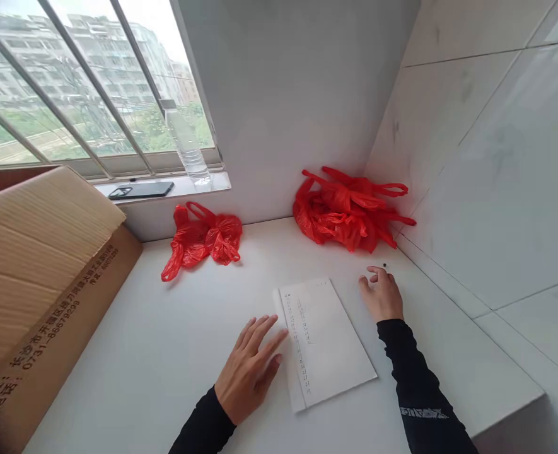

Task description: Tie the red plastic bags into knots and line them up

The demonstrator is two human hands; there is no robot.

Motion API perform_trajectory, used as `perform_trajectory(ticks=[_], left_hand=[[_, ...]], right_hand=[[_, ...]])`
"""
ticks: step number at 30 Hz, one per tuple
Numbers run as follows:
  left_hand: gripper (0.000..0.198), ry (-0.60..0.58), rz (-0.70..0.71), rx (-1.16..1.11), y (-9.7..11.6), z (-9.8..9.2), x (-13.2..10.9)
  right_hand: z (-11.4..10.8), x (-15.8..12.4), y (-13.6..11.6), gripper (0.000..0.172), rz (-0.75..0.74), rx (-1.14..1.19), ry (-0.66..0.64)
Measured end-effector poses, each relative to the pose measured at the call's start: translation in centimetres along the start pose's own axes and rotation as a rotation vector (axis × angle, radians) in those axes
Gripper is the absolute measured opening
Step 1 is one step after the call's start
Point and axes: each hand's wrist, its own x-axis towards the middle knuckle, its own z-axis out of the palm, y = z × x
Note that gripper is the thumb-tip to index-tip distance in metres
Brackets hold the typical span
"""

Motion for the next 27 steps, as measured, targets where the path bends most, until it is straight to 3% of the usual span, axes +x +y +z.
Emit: perform_trajectory(ticks=[2,4,9,13,18,22,25,27], left_hand=[[0.051,-0.106,0.063,0.021,0.4,0.1,0.2],[0.051,-0.138,0.064,0.021,0.6,0.3,0.3],[0.044,-0.119,-0.011,0.009,0.3,0.7,0.4],[0.043,-0.107,-0.051,0.012,0.3,0.9,0.5],[0.044,-0.068,-0.115,0.039,-0.5,0.6,0.4],[0.04,0.107,-0.277,0.037,-4.7,-0.5,0.7],[0.037,0.354,-0.557,0.08,-10.3,-2.3,1.0],[0.042,0.433,-0.741,0.172,-14.1,-3.6,1.1]], right_hand=[[0.3,0.6,0.3,0.041,0.002,-0.047,0.056],[0.4,1.0,0.4,0.04,0.006,-0.066,0.111],[-0.5,1.0,1.5,0.039,0.048,-0.115,0.246],[-1.1,0.1,2.0,0.036,0.048,-0.115,0.259],[0.0,-1.7,-1.0,0.034,-0.099,0.01,0.229],[2.1,-4.1,-6.3,0.026,-0.322,0.164,0.101],[4.1,-6.7,-10.6,0.023,-0.415,0.287,-0.044],[5.3,-8.7,-12.7,0.022,-0.464,0.362,-0.141]])
